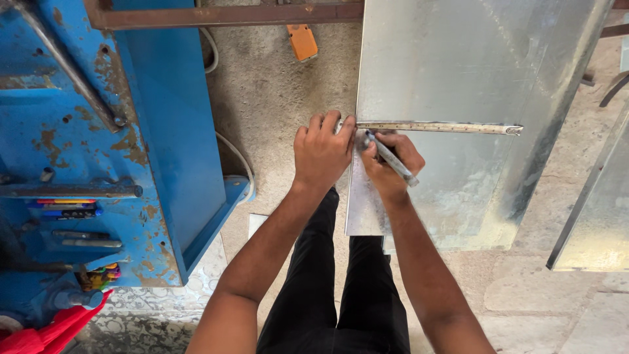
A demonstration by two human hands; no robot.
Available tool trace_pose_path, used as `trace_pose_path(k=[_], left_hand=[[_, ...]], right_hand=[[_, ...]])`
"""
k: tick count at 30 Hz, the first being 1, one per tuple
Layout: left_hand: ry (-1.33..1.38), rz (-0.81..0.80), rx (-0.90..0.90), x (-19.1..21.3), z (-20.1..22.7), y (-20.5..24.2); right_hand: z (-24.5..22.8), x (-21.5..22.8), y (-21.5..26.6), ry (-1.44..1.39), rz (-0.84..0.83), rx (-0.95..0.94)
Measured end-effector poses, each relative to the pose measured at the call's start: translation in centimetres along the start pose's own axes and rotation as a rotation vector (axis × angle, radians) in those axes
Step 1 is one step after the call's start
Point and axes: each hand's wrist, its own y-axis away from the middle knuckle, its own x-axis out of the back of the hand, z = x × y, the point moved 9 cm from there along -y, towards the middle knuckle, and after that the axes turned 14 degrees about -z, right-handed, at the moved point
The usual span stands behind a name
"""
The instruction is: The person measures and marks a large metal sheet using a ruler and a marker. They repeatedly align the ruler, draw straight lines, and reposition the sheet to mark multiple sections. The sheet is handled and flipped to access different areas for marking.
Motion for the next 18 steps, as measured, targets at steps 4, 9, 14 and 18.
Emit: trace_pose_path(k=[4,9,14,18], left_hand=[[0.0,0.004,-0.001,0.0,0.0,0.0],[0.001,0.007,0.0,-0.1,0.0,0.0],[0.01,-0.003,0.003,-0.1,0.0,0.0],[-0.001,-0.001,0.005,-0.2,0.0,0.0]], right_hand=[[0.5,-0.1,0.1,-0.082,0.013,-0.021],[1.1,-0.2,0.1,-0.045,0.012,-0.042],[0.3,0.0,0.1,-0.034,0.008,0.051],[0.7,0.0,0.0,-0.014,0.021,-0.003]])
